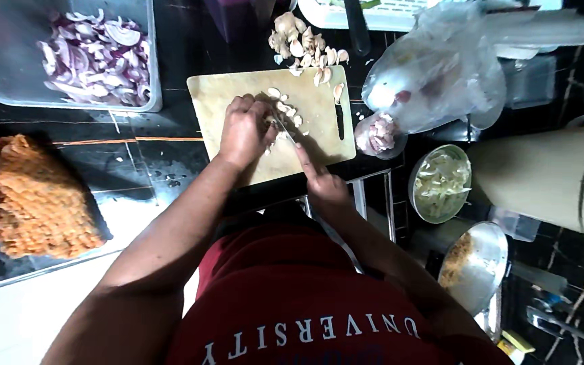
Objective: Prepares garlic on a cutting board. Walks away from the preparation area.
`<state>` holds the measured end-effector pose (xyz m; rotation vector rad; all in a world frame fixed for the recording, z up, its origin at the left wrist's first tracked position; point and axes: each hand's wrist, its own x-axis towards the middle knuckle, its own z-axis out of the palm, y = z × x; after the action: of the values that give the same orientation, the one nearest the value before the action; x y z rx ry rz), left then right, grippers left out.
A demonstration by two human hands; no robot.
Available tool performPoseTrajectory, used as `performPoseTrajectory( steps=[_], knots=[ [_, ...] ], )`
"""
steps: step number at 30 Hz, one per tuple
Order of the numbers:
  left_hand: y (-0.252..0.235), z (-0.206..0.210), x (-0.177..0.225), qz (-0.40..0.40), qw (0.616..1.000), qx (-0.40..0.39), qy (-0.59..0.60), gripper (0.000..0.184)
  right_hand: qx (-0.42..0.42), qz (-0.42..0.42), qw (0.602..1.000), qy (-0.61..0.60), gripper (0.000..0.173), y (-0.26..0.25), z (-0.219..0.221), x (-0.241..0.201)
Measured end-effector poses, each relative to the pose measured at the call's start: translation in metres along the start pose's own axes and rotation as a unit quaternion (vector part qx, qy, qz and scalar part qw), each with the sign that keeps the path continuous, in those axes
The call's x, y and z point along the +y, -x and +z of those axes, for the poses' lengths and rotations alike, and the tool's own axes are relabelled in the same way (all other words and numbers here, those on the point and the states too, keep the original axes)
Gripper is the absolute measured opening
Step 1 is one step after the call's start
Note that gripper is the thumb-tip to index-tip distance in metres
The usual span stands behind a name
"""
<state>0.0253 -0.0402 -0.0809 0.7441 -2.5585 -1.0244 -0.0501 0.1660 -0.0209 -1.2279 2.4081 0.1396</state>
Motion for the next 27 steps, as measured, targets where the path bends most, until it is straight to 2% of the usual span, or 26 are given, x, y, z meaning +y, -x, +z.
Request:
performPoseTrajectory(
  steps=[7, 11, 15, 17, 20, 22, 27],
  knots=[
    [0.0, -0.001, -0.002, 0.012, 1.0, 0.013, -0.002, 0.027, -0.017, 0.0, 0.999, -0.029, 0.078, 0.002, -0.022, -0.001],
    [0.003, 0.003, -0.004, 0.021, 1.0, 0.02, -0.013, 0.027, 0.004, -0.006, 1.0, -0.007, 0.086, -0.004, 0.008, -0.003],
    [-0.005, -0.011, 0.0, -0.003, 1.0, 0.001, 0.0, 0.027, -0.009, -0.022, 0.995, -0.102, 0.071, -0.007, -0.008, 0.011],
    [-0.019, -0.019, 0.0, -0.011, 1.0, 0.004, 0.003, 0.024, 0.011, -0.026, 0.991, -0.132, 0.067, -0.002, -0.018, 0.018],
    [-0.045, -0.023, -0.002, -0.012, 0.999, -0.026, -0.03, 0.029, 0.034, 0.004, 0.993, -0.11, 0.069, 0.001, -0.025, 0.021],
    [-0.057, -0.021, -0.003, -0.01, 0.996, -0.064, -0.058, 0.026, -0.001, 0.044, 0.996, -0.08, 0.07, -0.005, -0.029, 0.019],
    [-0.047, -0.014, 0.0, 0.024, 0.994, -0.08, -0.069, 0.017, -0.034, 0.052, 0.996, -0.068, 0.071, 0.0, -0.034, 0.017]
  ],
)
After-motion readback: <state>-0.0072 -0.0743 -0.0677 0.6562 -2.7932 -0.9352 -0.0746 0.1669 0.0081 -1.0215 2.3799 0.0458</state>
